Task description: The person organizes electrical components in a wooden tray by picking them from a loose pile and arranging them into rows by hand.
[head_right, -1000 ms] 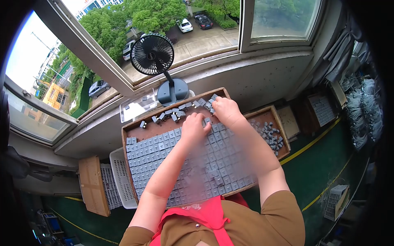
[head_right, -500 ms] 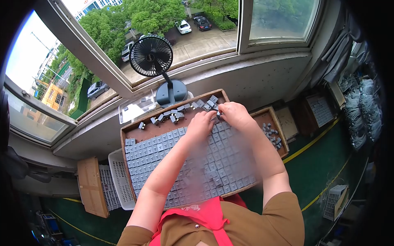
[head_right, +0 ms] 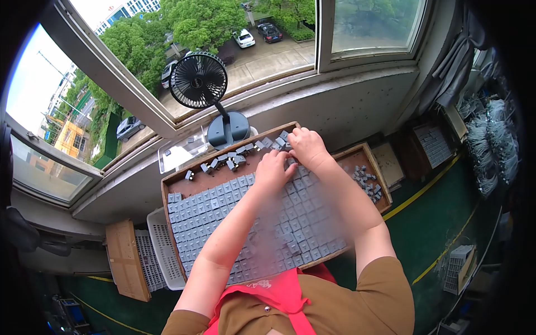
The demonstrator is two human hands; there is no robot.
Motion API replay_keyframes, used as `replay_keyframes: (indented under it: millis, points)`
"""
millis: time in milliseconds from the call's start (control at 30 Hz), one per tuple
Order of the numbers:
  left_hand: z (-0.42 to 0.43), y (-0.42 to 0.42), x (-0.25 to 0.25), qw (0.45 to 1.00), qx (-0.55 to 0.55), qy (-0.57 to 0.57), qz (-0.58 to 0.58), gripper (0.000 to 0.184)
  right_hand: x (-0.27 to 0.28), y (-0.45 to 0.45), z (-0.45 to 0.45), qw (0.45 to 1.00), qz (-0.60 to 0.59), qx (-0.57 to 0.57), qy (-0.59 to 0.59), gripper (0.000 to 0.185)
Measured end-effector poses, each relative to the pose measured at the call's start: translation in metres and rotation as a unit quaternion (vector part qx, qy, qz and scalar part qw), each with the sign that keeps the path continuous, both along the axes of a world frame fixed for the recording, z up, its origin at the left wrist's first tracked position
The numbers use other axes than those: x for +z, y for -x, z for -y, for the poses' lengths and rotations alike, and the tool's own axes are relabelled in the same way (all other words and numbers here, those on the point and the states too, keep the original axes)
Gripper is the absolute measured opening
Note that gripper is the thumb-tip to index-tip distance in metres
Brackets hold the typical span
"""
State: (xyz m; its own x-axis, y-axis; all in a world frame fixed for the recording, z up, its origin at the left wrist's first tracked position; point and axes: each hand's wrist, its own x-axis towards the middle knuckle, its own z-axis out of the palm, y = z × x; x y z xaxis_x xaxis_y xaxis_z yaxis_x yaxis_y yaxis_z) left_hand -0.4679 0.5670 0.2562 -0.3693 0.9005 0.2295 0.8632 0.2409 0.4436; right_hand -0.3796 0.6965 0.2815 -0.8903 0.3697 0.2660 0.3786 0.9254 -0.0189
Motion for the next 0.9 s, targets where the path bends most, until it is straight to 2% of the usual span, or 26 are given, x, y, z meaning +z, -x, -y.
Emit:
replay_keyframes:
  millis: [133,200,233,300,367,467,567,700,767,800,900]
  points:
    - [0.0,-0.002,-0.004,1.0,0.019,0.016,0.014,0.031,-0.007,0.001,-0.002,1.0,-0.005,-0.025,0.003,0.023]
    - [0.004,-0.002,-0.009,1.0,0.023,0.003,0.011,0.031,-0.002,-0.008,-0.003,0.994,-0.058,-0.034,0.083,0.022]
    - [0.006,-0.002,-0.011,1.0,0.027,-0.01,0.011,0.03,0.006,-0.011,-0.003,0.994,-0.058,-0.032,0.082,0.022]
    - [0.008,-0.002,-0.012,0.999,0.031,-0.022,0.012,0.03,0.021,-0.019,-0.001,0.945,-0.002,-0.028,0.327,0.021]
    - [0.008,-0.004,-0.012,0.999,0.033,-0.036,0.006,0.03,0.02,-0.025,0.001,0.946,-0.004,-0.003,0.325,0.018]
    - [0.009,-0.003,-0.009,0.999,0.028,-0.025,0.021,0.03,0.012,-0.024,-0.001,0.977,0.112,-0.022,0.178,0.011]
    - [0.008,0.0,-0.006,1.0,0.016,-0.001,0.022,0.031,0.003,-0.024,-0.003,0.989,0.095,0.02,0.116,0.011]
    - [0.002,0.002,0.004,1.0,-0.017,-0.006,0.019,0.032,0.019,-0.009,-0.005,0.99,0.067,-0.008,0.124,0.011]
    - [-0.004,-0.003,0.007,0.999,-0.026,-0.018,0.012,0.034,0.017,0.005,-0.011,0.992,-0.017,-0.043,0.12,0.017]
    - [-0.007,-0.005,0.006,0.999,-0.027,-0.018,0.012,0.034,0.012,0.013,-0.015,0.991,-0.022,-0.061,0.12,0.023]
    - [-0.015,-0.009,0.005,0.999,-0.021,0.01,0.03,0.033,0.004,0.023,-0.021,0.994,0.007,-0.057,0.097,0.025]
